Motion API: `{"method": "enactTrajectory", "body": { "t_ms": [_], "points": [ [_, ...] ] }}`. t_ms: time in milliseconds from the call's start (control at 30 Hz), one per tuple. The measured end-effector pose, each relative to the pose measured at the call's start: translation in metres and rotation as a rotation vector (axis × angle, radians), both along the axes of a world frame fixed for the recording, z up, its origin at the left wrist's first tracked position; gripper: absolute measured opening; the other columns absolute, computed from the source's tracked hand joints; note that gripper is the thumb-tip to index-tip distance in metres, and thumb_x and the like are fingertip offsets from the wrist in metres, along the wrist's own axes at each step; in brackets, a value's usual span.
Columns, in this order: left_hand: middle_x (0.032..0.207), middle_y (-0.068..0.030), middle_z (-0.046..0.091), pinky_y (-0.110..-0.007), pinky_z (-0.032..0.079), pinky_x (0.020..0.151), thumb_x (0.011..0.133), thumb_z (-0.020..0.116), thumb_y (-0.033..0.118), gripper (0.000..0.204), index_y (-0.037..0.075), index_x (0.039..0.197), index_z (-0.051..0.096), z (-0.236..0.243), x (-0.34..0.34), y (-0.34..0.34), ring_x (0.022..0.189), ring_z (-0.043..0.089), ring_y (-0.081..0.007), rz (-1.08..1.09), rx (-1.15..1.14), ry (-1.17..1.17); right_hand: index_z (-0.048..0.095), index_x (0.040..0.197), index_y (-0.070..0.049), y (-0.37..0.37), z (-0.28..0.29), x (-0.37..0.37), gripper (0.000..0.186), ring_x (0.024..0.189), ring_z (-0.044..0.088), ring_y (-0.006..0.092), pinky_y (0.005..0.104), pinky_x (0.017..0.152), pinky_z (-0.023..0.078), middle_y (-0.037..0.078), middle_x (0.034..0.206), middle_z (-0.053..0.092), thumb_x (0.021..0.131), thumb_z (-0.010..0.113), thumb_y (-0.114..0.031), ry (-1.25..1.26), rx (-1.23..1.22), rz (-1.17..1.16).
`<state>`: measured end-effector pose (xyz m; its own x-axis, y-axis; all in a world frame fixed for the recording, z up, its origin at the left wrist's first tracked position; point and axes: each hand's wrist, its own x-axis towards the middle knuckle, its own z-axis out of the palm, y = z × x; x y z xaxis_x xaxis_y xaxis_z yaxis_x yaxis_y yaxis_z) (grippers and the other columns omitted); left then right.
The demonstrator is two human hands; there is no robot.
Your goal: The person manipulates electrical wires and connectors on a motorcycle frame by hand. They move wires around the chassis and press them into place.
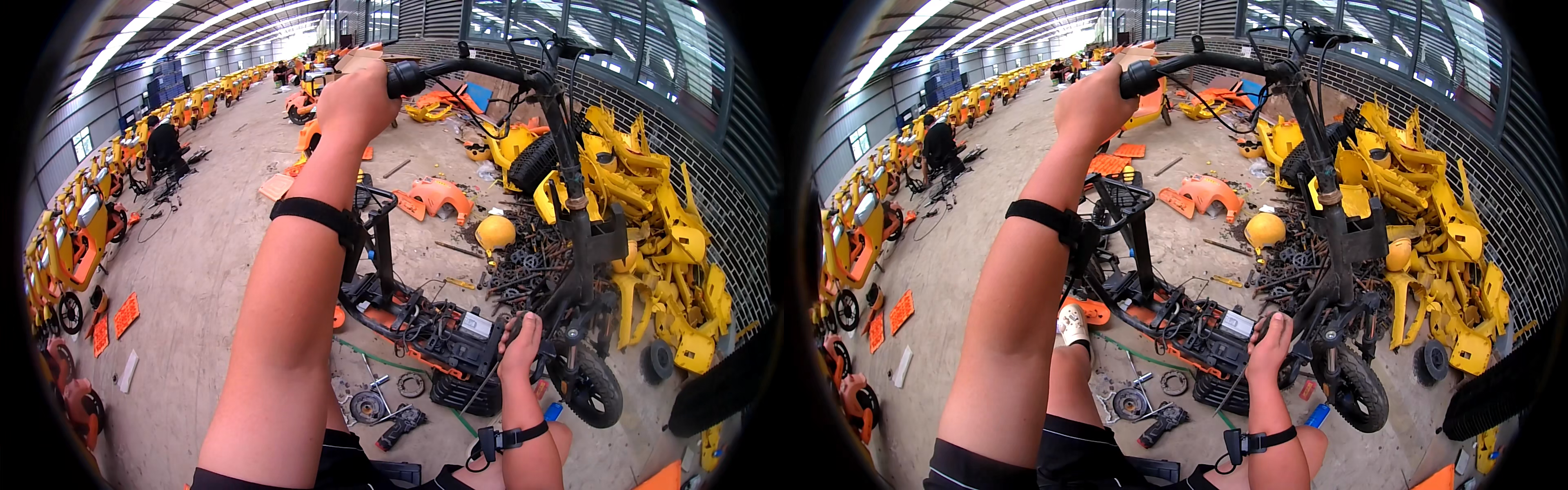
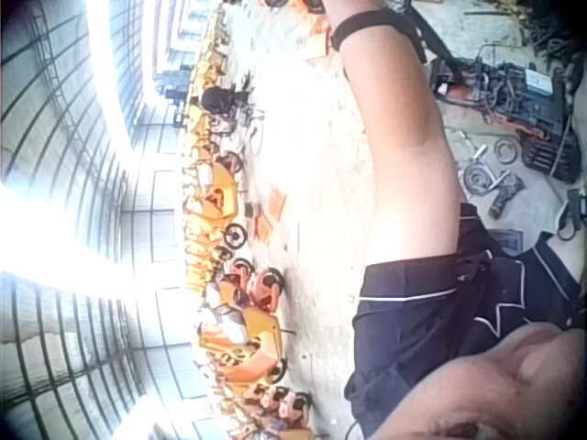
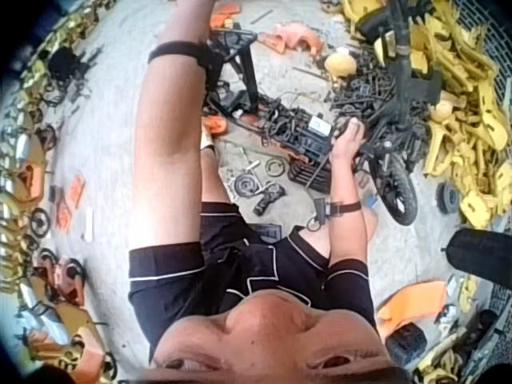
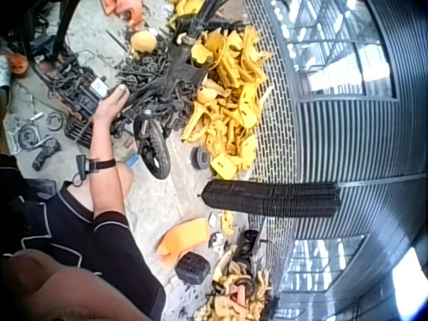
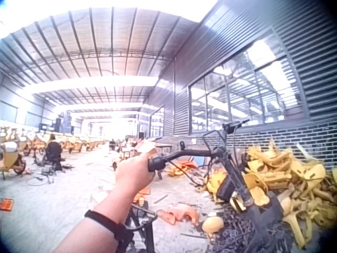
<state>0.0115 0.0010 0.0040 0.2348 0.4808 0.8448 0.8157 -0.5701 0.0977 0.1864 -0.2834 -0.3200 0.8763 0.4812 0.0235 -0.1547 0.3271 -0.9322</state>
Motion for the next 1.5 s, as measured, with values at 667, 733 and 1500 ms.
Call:
{"method": "enactTrajectory", "body": {
  "t_ms": [667,733,1500],
  "points": [
    [0.092,-0.011,0.077,-0.045,0.059,0.076,0.079,0.081,0.037,0.036,0.013,0.104,0.069,0.002,-0.002,-0.007,0.088,0.075,-0.0336,0.013,-0.045,-0.009,0.051,0.11,-0.011,0.003,-0.004,-0.002,0.029,0.061,0.048,0.0085,0.0242,0.045,0.038,0.002,0.083,0.053,0.109,0.047,-0.039,-0.065,-0.008,0.035],
    [0.092,-0.0111,0.077,-0.045,0.059,0.076,0.08,0.081,0.037,0.036,0.013,0.103,0.069,0.003,-0.002,-0.007,0.087,0.075,-0.0336,0.011,-0.044,-0.007,0.052,0.11,-0.011,0.003,-0.005,-0.002,0.029,0.06,0.049,0.0087,0.0241,0.044,0.038,0.002,0.083,0.054,0.109,0.047,-0.04,-0.077,-0.016,0.036],
    [0.088,-0.0102,0.073,-0.047,0.057,0.072,0.077,0.079,0.028,0.032,0.011,0.098,0.063,0.001,-0.008,0.005,0.085,0.073,-0.0321,-0.085,0.06,-0.001,0.058,0.105,-0.006,0.021,-0.011,-0.019,0.017,0.055,0.051,0.0087,0.0247,0.046,0.042,0.001,0.076,0.057,0.097,0.069,-0.015,-0.148,-0.126,0.077]
  ]
}}
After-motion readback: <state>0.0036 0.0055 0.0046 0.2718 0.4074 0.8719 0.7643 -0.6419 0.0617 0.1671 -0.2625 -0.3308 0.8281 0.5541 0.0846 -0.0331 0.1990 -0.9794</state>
